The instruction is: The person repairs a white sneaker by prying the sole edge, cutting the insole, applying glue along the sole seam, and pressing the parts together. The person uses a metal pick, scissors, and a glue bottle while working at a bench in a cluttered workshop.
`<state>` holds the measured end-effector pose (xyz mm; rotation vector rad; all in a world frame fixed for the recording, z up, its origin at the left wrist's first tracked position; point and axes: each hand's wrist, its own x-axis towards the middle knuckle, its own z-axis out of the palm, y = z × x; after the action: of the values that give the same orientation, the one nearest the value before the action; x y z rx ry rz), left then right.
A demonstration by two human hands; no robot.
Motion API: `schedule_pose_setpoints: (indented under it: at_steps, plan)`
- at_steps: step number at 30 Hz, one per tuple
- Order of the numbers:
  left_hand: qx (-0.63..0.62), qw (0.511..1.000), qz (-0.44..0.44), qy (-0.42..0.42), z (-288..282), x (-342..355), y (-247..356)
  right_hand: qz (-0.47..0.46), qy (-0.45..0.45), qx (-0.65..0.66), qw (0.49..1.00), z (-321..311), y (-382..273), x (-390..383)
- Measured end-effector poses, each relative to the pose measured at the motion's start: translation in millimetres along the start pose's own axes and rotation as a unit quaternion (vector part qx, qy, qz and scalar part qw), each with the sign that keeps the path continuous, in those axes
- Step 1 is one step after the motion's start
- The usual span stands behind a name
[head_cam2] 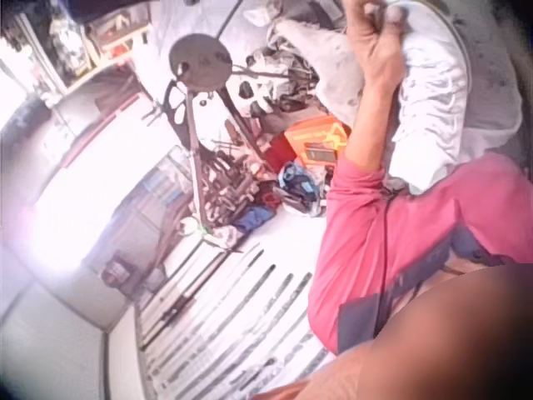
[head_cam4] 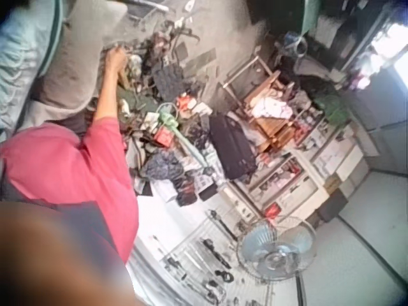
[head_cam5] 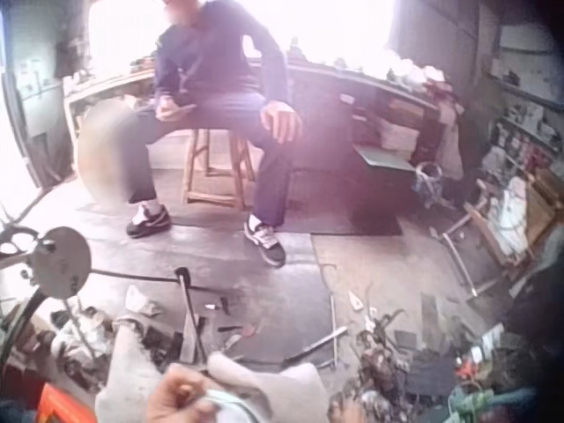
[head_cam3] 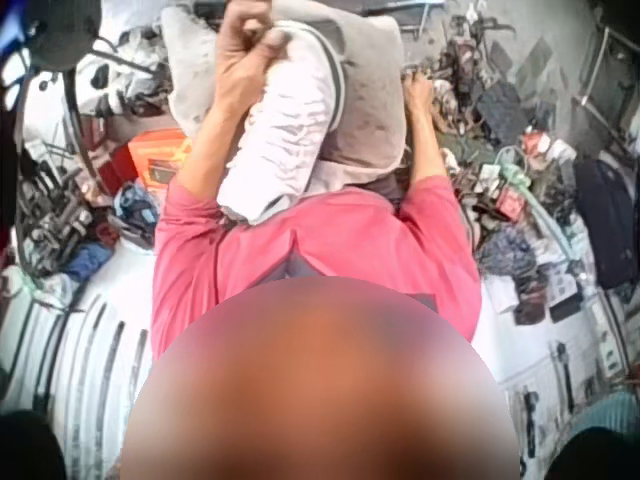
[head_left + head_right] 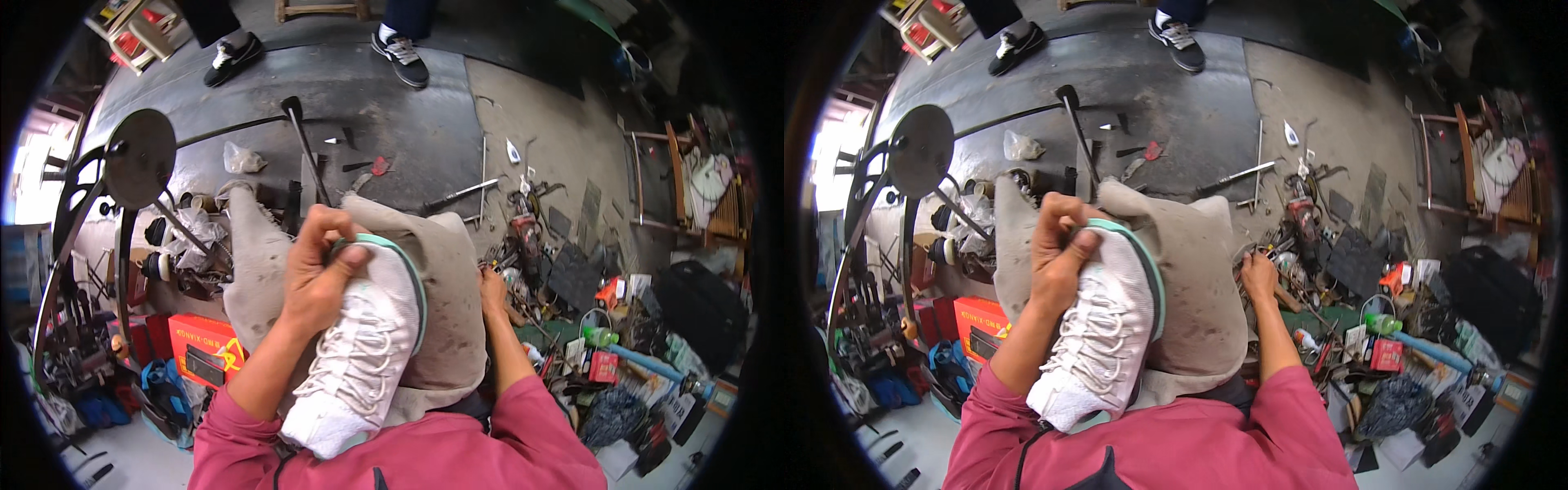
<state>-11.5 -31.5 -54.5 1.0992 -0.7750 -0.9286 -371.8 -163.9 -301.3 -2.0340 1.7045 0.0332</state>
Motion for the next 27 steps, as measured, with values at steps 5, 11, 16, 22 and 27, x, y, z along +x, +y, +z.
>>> schedule_pose_setpoints:
  at_steps: [5, 11, 16, 22, 27]
  plan:
    - [0.056, 0.998, -0.026, -0.017, -3, -1, 8, 0.038, -0.100, -0.013, 0.994, 40, 44, 18]
    - [0.131, 0.987, 0.088, 0.027, 10, 5, 2, -0.070, 0.019, 0.193, 0.978, -30, -3, 55]
    - [0.054, 0.993, 0.100, 0.028, 18, 4, -4, -0.226, 0.044, 0.397, 0.888, -187, -147, 5]
    - [0.031, 0.991, 0.122, 0.045, 20, 0, -1, -0.439, 0.026, 0.287, 0.851, -195, -272, -85]
    - [-0.005, 0.993, 0.118, 0.024, 18, -11, 3, -0.464, 0.122, 0.341, 0.808, -173, -294, -106]
